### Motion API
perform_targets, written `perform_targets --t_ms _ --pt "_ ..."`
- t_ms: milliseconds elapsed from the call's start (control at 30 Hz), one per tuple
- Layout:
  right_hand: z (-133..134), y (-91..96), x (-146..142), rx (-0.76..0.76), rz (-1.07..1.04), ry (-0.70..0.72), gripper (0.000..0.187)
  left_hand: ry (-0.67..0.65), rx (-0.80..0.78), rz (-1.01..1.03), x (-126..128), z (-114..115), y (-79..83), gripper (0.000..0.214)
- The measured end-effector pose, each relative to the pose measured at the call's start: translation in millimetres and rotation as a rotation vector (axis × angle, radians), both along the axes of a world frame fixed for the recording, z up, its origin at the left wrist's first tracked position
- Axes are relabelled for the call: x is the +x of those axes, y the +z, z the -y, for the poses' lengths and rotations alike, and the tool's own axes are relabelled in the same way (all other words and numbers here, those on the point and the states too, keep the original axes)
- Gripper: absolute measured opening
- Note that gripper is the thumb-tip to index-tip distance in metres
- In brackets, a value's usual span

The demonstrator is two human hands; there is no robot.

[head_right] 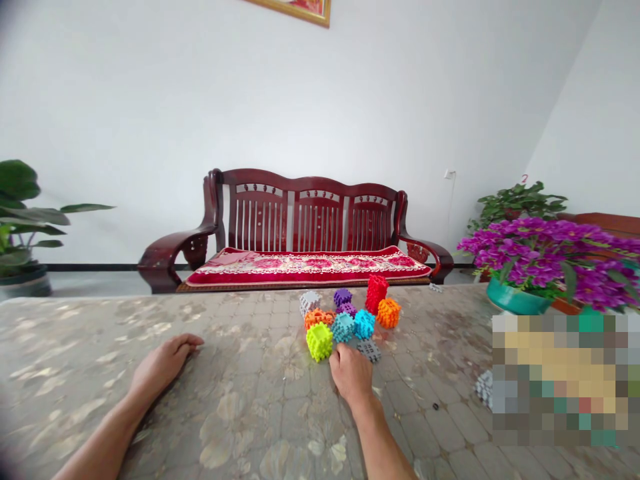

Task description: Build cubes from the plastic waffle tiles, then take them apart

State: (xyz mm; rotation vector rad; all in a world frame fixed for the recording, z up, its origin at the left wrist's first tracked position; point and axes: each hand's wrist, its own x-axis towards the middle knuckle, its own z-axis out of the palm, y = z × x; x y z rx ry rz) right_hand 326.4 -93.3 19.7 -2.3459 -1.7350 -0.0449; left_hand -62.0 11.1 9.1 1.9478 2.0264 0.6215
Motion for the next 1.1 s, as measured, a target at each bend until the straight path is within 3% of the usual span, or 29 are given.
perform_targets --t_ms 300,533,700,800,900,1000,1100 --pt "-3 -4.9 4 0.059 -0.097 -0.002 0.03 0.001 -0.004 0.033 0 -1 -3.5 0.032" --pt "1 -13.9 21 0.389 -0.506 0.05 0.035 -0.026 0.052 0.082 -2 2 -7.4 0.03" --pt "-20 5.6 33 0.529 -0.73 0.058 0.033 -0.045 0.069 0.11 -4 3 -8.4 0.029" --pt "-53 26.2 27 0.482 -0.738 0.116 0.041 -0.056 0.084 0.131 -4 2 -8.8 0.028" --pt "-94 48.7 9 0.384 -0.577 0.209 0.057 -0.055 0.091 0.144 -4 2 -9.7 0.028" --pt "-130 68.0 -14 0.156 -0.315 0.213 0.07 -0.048 0.089 0.151 -4 4 -9.5 0.028" --pt "-158 78.5 -32 -0.055 -0.203 0.172 0.08 -0.04 0.083 0.168 -3 7 -7.9 0.028"
